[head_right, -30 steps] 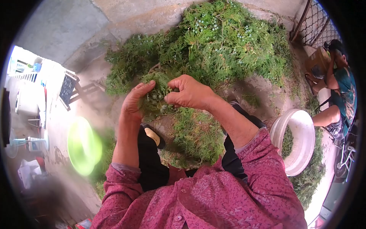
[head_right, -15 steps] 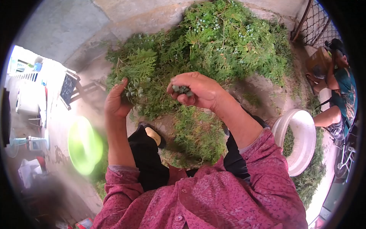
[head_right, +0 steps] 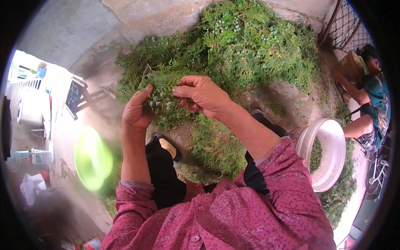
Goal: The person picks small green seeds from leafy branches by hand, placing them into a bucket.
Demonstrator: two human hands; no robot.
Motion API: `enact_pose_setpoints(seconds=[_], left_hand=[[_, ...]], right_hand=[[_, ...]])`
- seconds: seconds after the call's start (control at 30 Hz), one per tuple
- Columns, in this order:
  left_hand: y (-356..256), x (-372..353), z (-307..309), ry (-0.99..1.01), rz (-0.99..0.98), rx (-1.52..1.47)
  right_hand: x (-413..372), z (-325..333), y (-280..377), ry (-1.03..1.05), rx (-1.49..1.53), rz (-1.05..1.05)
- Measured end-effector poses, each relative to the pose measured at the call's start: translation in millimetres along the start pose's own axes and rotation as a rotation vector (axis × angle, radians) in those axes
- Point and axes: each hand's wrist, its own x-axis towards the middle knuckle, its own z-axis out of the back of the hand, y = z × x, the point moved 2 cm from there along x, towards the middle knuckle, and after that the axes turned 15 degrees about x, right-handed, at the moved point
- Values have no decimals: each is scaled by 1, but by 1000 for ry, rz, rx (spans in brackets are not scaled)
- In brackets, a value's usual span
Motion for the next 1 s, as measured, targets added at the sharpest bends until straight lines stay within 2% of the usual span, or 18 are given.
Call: enact_pose_setpoints(seconds=[0.2, 0.53, 0.6, 0.67, 0.8, 0.9, 1.0], left_hand=[[-1, -1, 1, -36, -30, 57], [6, 8, 8, -114, -25, 25], [9, 13, 10, -21, -19, -39], [3, 12, 20, -63, -49, -53], [0, 9, 20, -86, -89, -78], [2, 13, 16, -95, -86, -75], [7, 17, 11, -116, -113, -65]], right_hand=[[-3, -6, 0, -91, -45, 23], [-6, -9, 0, 35, 141, 5], [-9, -11, 4, 52, 169, 0], [-16, -12, 16, 125, 180, 92], [-17, -7, 24, 71, 277, 62], [-4, -3, 4, -32, 157, -59], [3, -2, -11, -4, 66, 14]])
